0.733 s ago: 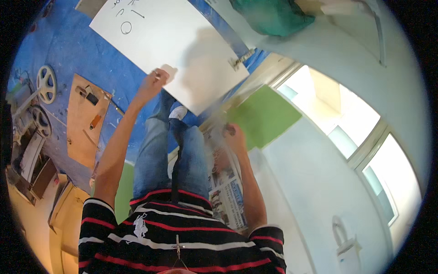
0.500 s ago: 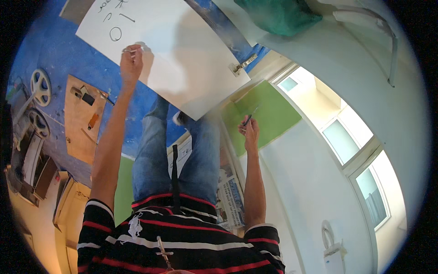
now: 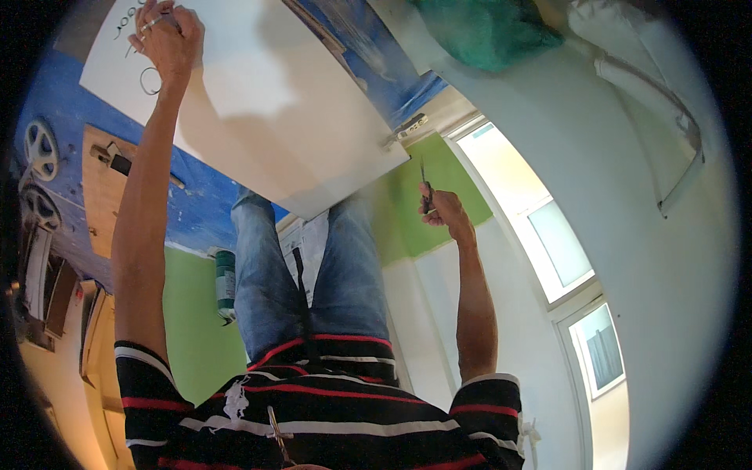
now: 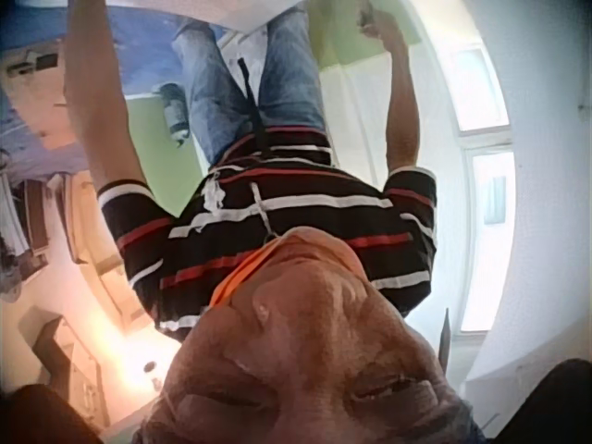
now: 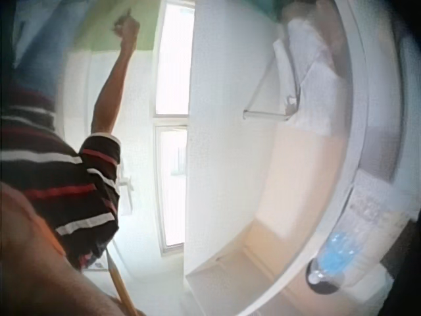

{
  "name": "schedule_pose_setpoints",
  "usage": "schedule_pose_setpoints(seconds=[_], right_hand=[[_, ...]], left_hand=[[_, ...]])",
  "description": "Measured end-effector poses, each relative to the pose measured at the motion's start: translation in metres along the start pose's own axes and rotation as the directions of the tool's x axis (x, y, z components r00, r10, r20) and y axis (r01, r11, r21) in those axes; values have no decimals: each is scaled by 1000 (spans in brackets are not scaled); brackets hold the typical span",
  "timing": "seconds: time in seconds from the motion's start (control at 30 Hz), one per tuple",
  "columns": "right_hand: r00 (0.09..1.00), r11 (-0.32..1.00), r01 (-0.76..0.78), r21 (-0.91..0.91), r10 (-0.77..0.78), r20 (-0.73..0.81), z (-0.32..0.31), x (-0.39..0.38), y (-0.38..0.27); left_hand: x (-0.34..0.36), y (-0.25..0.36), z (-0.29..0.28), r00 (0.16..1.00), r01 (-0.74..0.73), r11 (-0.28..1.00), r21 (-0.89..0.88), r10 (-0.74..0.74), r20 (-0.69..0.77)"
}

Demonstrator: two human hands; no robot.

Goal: The person positions a white door panel on a workbench and aligns a metal hinge. They use a pencil to mark screw locations, then use a hammer and chisel to create recesses for the hinge. The person continues to mark and chisel the door edge to fit the hinge hardware.

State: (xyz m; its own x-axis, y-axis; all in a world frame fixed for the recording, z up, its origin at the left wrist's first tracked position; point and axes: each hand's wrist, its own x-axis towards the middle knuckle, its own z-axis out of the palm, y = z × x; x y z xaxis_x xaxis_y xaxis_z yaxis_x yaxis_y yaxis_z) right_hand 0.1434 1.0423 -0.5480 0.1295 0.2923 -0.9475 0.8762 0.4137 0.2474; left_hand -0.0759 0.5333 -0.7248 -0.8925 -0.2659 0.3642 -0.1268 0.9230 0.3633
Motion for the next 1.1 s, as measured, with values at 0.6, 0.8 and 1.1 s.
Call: schedule_pose_setpoints(seconds=[0.6,0.8,1.1], right_hand=[[978,979,-155,-129,171,119,0,7,-68],[967,961,-205,-186,228,110,-4,14,-77],[956,944,-248,-217,274,100,0,20,-86]], left_hand=[[0,-1,9,980,119,993,14,-120,158],[-1,-4,10,977,133,991,13,-134,166],[0,-2,9,974,179,983,-52,-169,153]])
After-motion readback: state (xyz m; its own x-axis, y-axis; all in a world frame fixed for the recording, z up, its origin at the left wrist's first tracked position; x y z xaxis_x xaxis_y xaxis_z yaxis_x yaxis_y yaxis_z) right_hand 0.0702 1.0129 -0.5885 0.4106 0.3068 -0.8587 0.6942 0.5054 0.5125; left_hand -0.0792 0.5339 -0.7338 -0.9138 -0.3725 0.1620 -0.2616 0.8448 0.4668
